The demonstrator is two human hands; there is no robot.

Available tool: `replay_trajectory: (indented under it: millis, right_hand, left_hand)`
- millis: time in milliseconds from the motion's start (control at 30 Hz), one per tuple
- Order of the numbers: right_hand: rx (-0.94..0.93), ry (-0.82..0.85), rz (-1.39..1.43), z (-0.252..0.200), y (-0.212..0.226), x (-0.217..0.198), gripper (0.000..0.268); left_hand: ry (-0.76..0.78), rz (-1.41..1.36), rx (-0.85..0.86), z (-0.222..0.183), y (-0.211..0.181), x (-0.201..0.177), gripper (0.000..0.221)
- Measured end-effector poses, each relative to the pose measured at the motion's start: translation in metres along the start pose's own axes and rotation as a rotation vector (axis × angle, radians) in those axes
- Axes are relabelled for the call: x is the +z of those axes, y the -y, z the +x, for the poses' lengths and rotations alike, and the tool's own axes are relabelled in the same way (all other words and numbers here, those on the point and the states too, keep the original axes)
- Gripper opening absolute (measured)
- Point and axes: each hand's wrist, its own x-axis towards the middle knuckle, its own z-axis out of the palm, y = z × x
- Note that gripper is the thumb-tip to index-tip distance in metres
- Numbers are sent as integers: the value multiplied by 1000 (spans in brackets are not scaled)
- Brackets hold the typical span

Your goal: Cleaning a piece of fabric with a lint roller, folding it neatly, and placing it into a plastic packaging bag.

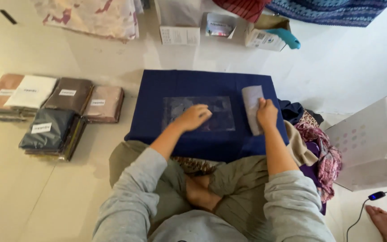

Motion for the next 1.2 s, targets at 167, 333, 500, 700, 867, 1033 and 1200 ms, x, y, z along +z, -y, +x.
replay_trajectory:
  millis: [167, 333, 500, 700, 867, 1033, 1200]
  right_hand:
    - [-19, 27, -7, 18, 3, -43, 52]
    - [-89, 46, 57, -3, 87, -93, 57]
    - [-170, 43, -36, 12, 100, -65, 55]
    - [-268, 217, -201, -29, 114, -60, 54]
    - [-210, 272, -185, -60, 109, -59, 43]
    - [-300, 206, -98, -50, 96, -50, 33]
    - [-440, 163, -35, -35, 100, -53, 28]
  left_hand:
    - [266, 497, -347, -5, 49, -11, 29]
    - [344, 614, -489, -10, 26, -22, 40]
    - [360, 571, -651, -13, -11, -31, 48]
    - [232, 178, -679, -3, -19, -42, 43]
    - [515, 262, -334, 33, -14, -33, 39]
    - [338, 304, -226, 43, 3, -5, 20]
    - [97, 304, -76, 56, 35, 13, 14]
